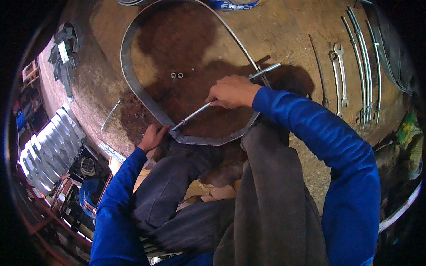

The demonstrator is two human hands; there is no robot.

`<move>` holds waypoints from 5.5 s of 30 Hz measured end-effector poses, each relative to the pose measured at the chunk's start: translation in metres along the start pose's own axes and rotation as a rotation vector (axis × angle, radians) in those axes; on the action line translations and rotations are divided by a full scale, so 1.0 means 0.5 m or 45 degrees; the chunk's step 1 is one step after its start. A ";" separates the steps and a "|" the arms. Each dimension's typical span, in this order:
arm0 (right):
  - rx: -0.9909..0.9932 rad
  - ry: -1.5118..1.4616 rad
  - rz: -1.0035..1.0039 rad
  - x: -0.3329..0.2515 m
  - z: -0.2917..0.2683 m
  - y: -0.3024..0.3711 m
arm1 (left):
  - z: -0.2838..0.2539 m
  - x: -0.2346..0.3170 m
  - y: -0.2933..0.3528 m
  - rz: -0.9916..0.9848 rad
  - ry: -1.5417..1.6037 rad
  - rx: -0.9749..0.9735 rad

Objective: The person sits on the floor and assembles a metal frame by bending a metal strip into shape, then inserting a threaded rod and securing it with washers and nuts. They use a hammer and wrench to adjust and tighten the components.

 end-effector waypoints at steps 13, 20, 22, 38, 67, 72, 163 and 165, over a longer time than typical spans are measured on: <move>0.060 -0.164 0.005 -0.075 0.026 0.022 | -0.001 -0.004 -0.006 0.032 -0.070 0.044; 0.030 0.063 -0.062 -0.060 0.059 -0.045 | -0.003 0.004 -0.003 0.035 -0.045 0.023; 0.010 0.101 -0.057 -0.089 0.069 -0.065 | -0.002 0.006 0.000 0.013 -0.018 0.005; -0.015 -0.094 0.008 -0.070 0.066 -0.046 | -0.002 0.003 -0.009 -0.093 -0.074 -0.015; 1.301 -0.530 0.430 0.145 0.120 0.379 | -0.275 0.176 0.350 0.431 -0.395 0.882; 1.438 -0.596 0.653 0.190 0.155 0.376 | -0.398 0.513 0.243 0.793 -0.788 0.990; 1.486 -1.016 0.611 0.096 0.197 0.455 | -0.067 0.397 -0.118 0.312 -0.115 1.464; 1.441 -0.846 0.593 0.079 0.168 0.454 | -0.071 0.388 -0.125 0.360 0.143 1.396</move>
Point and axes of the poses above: each hand's wrist, its own y-axis away from the middle knuckle, its own z-axis out of the palm, x = y × z, the point moved 4 cm from there along -y, towards the middle knuckle, and after that the axes turned 12 degrees about -x, right-handed, at the moved point
